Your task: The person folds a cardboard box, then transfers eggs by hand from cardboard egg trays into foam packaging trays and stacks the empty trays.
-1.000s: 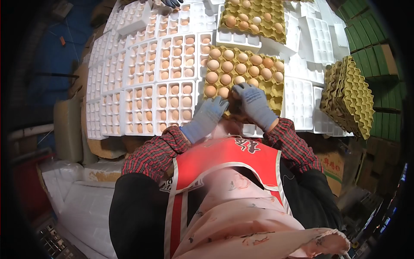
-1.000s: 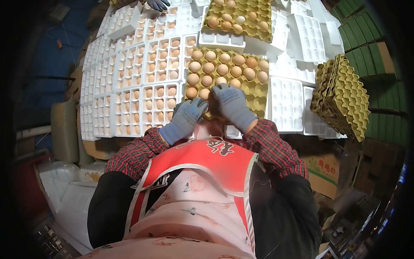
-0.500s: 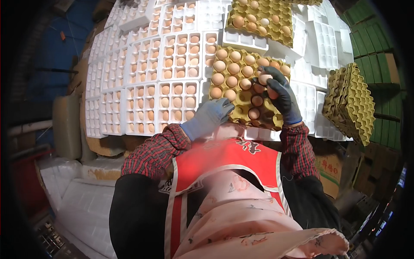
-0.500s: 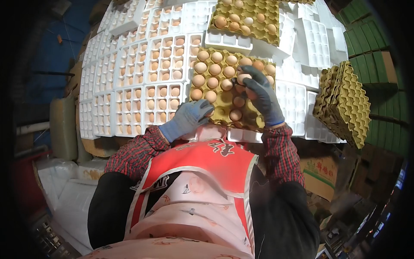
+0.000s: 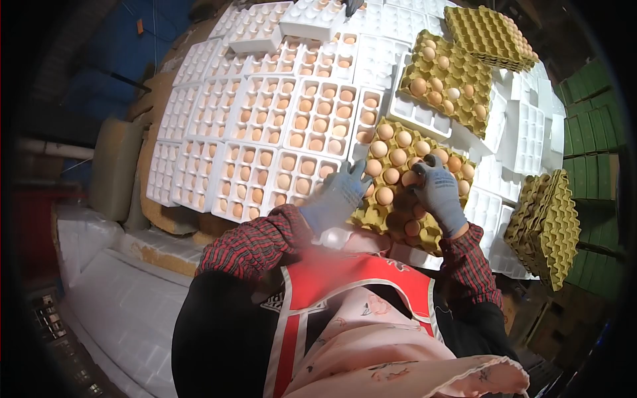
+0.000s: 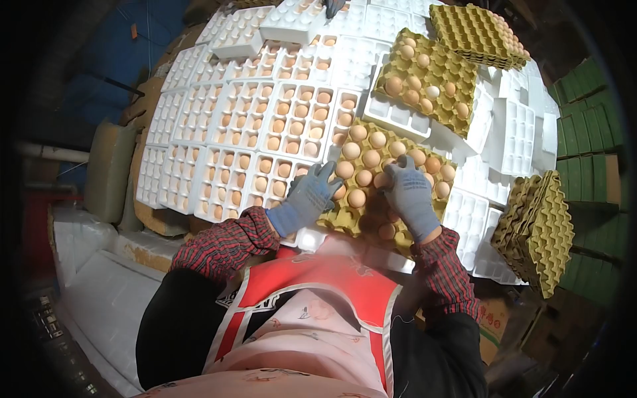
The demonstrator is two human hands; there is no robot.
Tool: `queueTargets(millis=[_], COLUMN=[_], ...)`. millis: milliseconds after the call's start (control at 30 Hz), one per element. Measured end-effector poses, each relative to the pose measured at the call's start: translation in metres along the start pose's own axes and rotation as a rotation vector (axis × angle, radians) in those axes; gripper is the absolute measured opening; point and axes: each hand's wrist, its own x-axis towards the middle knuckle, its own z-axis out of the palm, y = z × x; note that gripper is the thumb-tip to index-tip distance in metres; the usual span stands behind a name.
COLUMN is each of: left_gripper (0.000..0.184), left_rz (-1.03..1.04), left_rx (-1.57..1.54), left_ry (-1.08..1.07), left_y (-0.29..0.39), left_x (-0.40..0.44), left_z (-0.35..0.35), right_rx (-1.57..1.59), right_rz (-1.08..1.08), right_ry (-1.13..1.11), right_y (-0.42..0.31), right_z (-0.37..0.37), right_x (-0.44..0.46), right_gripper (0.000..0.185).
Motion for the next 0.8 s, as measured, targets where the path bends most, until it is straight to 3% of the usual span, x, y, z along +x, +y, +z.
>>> queueTargets(millis=[33, 67, 100, 167, 267, 367, 467, 500, 567, 667, 700, 800], left_gripper=[0.054, 0.054, 0.053, 0.052, 0.05, 0.051, 0.051, 0.051, 0.053, 0.053, 0.052, 0.047], left_rz=[0.048, 0.011, 0.002, -0.052, -0.185, -0.336, -0.515, -0.564, -0.652, -0.568, -0.548, -0.562], left_rx=[0.16, 0.201, 0.047, -0.356, -1.167, -1.0, -0.726, -0.586, -0.473, -0.331, -0.302, -0.554], left_ry=[-0.058, -0.079, -0.016, 0.154, 0.177, 0.536, 0.47, 0.428, 0.214, -0.019, -0.087, 0.146], left_y=[0.001, 0.004, -0.003, -0.017, -0.054, -0.112, -0.189, -0.212, -0.24, -0.26, -0.262, -0.264], left_x=[0.005, 0.007, 0.006, 0.006, 0.008, 0.034, 0.101, 0.128, 0.168, 0.207, 0.216, 0.231], left_z=[0.006, 0.004, 0.005, 0.014, 0.026, 0.008, 0.028, 0.042, 0.045, 0.048, 0.05, 0.047], right_rx=[0.139, 0.293, 0.519, 0.524, 0.332, 0.124, -0.074, -0.114, -0.205, -0.102, -0.11, -0.295], right_rz=[-0.011, -0.192, -0.161, -0.279, -0.194, 0.066, 0.261, 0.261, 0.258, 0.282, 0.206, 0.166], right_ry=[-0.048, 0.02, 0.025, 0.094, 0.137, 0.074, 0.052, -0.144, -0.102, -0.076, 0.07, 0.178], right_y=[0.005, 0.013, 0.016, 0.0, -0.028, -0.04, -0.016, -0.019, -0.03, -0.039, -0.017, 0.008], right_z=[-0.01, -0.017, -0.018, -0.028, -0.021, 0.007, 0.066, 0.059, 0.062, 0.034, 0.052, 0.083], right_x=[0.009, 0.024, 0.044, 0.097, 0.193, 0.272, 0.334, 0.335, 0.336, 0.339, 0.356, 0.379], right_gripper=[0.035, 0.038, 0.039, 0.042, 0.047, 0.046, 0.041, 0.039, 0.039, 0.04, 0.05, 0.066])
